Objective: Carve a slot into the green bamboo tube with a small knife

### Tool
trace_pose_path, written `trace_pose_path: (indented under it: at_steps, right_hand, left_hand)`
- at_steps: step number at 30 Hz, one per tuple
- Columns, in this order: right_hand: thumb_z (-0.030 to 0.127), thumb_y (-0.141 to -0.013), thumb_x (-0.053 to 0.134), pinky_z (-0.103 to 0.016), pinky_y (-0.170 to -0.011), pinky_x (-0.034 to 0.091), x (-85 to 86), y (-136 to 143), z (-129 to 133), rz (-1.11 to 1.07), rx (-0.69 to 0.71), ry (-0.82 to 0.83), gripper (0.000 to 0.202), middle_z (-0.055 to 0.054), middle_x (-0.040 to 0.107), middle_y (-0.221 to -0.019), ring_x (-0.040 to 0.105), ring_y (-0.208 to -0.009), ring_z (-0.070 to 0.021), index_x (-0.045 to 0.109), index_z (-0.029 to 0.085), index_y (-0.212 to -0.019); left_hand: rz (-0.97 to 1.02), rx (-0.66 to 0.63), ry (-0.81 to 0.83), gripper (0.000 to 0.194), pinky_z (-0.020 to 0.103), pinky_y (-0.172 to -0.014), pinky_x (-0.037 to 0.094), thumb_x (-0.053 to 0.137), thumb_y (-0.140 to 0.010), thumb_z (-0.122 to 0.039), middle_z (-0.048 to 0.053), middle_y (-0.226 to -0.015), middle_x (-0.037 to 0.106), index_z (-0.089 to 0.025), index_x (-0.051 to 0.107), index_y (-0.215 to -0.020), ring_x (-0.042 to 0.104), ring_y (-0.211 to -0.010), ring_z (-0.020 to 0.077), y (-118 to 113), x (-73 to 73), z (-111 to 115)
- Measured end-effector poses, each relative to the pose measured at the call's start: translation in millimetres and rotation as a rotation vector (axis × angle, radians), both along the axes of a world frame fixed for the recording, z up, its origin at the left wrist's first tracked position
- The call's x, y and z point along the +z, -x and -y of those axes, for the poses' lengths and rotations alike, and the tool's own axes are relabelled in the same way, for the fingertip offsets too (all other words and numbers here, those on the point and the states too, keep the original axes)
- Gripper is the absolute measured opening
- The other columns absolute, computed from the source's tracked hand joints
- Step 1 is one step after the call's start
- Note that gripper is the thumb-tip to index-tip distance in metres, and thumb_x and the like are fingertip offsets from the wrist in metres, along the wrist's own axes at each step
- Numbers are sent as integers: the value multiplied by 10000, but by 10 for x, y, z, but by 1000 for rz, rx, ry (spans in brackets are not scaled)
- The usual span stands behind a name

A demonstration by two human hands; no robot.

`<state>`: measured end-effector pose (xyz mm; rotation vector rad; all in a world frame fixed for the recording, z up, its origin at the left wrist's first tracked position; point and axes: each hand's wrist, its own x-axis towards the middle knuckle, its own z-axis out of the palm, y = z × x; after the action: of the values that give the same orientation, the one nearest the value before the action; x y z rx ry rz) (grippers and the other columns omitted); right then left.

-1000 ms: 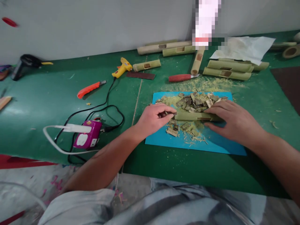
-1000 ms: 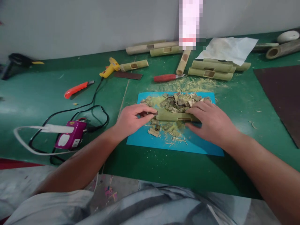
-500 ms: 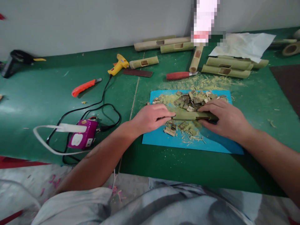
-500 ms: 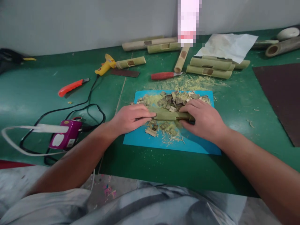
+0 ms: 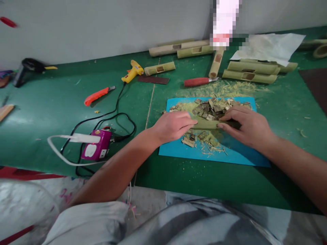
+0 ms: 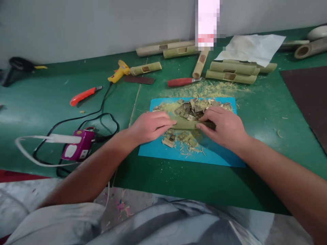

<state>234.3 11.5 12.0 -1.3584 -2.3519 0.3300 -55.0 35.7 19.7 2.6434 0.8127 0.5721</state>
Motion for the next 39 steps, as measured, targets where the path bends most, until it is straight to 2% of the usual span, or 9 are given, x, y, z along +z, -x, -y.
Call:
trace_pose_path:
  at_steps: [4,9,25,32,39]
  right_hand:
    - [438,-909,521,-335,-701,453,2,-11,-14,-6,-1,2,252,-56,670,-890,621,-877,-225,653,226,-876]
    - [426,-898,532,-337,-721,459,12,-4,-13,-2,-7,-7,230,-51,673,-893,624,-871,-219,646,228,-865]
    - [453,-886,555,-362,-657,471,-25,-19,-30,-39,0,-46,231,-56,680,-867,643,-830,-240,639,245,-829]
    - [436,-891,565,-386,-684,480,-28,-10,-15,-38,-14,-36,199,-78,678,-918,640,-888,-262,631,252,-858]
    - [455,-872,561,-398,-690,483,-32,-3,-18,-41,-20,-37,215,-66,670,-880,644,-870,-270,641,258,-840]
  left_hand:
    - [9,-37,17,261,277,-735,518,486,-992,-241,92,-948,715,-168,721,-1079,677,-852,179,-3,-17,-25]
    - [19,12,47,269,270,-740,512,476,-994,-252,86,-937,717,-181,726,-1062,675,-848,175,-28,-23,-22]
    - [-4,-5,7,256,259,-709,489,493,-988,-241,73,-885,702,-162,730,-1043,664,-818,169,-27,3,-33]
    - [44,6,85,229,262,-709,497,523,-967,-218,70,-875,705,-155,739,-1010,668,-793,164,-53,23,-63]
    - [104,17,134,203,279,-723,510,551,-956,-234,65,-869,714,-169,740,-993,671,-791,163,-37,26,-81]
